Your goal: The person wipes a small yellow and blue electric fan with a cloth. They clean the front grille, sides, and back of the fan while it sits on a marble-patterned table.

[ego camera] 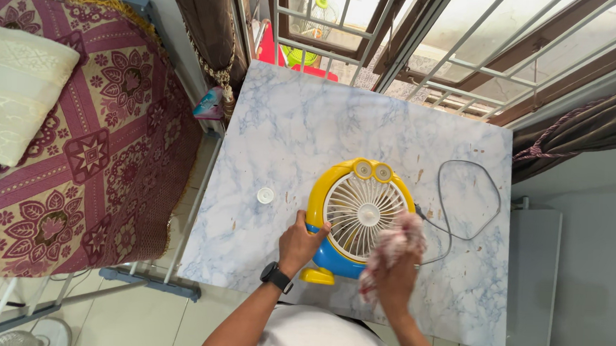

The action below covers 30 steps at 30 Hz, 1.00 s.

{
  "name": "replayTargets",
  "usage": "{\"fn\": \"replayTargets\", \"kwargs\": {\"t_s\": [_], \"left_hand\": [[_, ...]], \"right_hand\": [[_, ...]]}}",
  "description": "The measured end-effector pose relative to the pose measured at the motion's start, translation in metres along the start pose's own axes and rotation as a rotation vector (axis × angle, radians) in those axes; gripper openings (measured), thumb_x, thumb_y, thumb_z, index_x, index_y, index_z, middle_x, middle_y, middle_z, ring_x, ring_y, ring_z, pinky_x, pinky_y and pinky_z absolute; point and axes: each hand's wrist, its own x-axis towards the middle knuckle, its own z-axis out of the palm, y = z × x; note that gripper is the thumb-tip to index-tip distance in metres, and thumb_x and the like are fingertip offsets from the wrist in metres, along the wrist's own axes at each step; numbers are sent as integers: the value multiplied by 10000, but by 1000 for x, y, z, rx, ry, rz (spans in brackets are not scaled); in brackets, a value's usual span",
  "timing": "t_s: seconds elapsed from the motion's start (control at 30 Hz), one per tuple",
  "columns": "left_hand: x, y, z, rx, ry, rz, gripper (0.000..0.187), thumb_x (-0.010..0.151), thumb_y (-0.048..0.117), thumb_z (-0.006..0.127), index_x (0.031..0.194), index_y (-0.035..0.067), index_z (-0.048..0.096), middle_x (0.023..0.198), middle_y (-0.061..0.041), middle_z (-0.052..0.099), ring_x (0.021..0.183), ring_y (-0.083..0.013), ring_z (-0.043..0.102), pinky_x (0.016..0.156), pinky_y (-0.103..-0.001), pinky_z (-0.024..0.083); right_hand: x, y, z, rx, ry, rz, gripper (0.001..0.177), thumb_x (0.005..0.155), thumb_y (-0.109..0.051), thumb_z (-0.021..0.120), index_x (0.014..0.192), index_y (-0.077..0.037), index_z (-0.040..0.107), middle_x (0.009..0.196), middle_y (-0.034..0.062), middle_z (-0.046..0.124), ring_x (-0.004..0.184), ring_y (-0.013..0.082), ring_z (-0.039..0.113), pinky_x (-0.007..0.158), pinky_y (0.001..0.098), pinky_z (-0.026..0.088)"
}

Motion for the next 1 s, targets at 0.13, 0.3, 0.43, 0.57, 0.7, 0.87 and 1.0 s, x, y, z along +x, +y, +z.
{"fn": "replayTargets", "kwargs": {"t_s": [0.13,0.3,0.43,0.57,0.7,0.87,1.0], "left_hand": [[1,-2,2,11,-3,-11,776,813,721,598,1234,71,546,823,-229,734,803,-445,718,675,-536,552],[2,0,0,-15,-9,-7,760,810,733,597,1207,86,562,838,-211,742,811,-442,719,690,-535,552],[1,1,0,-7,-4,-2,778,815,739,596,1219,76,552,832,-221,737,818,-441,719,690,-535,556],[0,-2,0,-13,1,1,755,825,742,578,1192,83,563,825,-215,743,819,-437,718,696,-541,549],[2,-5,3,-11,23,31,733,833,701,560,1203,69,547,849,-222,736,814,-454,709,681,-558,545],[0,-2,-7,-38,-11,3,780,821,733,601,1211,62,530,830,-226,726,807,-439,715,679,-537,555],[-4,6,-10,-29,-27,-25,706,817,707,612,1152,87,566,819,-207,737,809,-436,714,687,-534,549]], "right_hand": [[-20,-34,3,-134,-136,-554,911,757,-281,788,1489,39,351,1543,320,340,1462,493,284,1213,576,171],[0,-1,-25,-150,-273,-537,925,679,-310,838,1436,-6,401,1436,263,446,1313,468,447,1091,552,341],[17,1,-35,-56,3,-235,677,875,-146,774,1455,-55,437,1376,176,553,1253,401,589,1052,469,497],[5,-41,-19,296,81,-304,658,833,-73,736,1424,-71,447,1398,192,540,1151,353,620,922,395,573],[-27,-67,6,-58,-311,-569,860,658,-138,809,1435,-4,467,1474,271,440,1323,483,430,1073,565,369],[-16,-33,-2,-68,-366,-817,761,631,-308,861,1303,-98,573,1489,243,462,1377,438,434,1093,591,343],[-1,21,-31,-112,-189,-454,673,728,-163,798,1327,-16,527,1357,214,545,1224,384,544,988,466,497]]}}
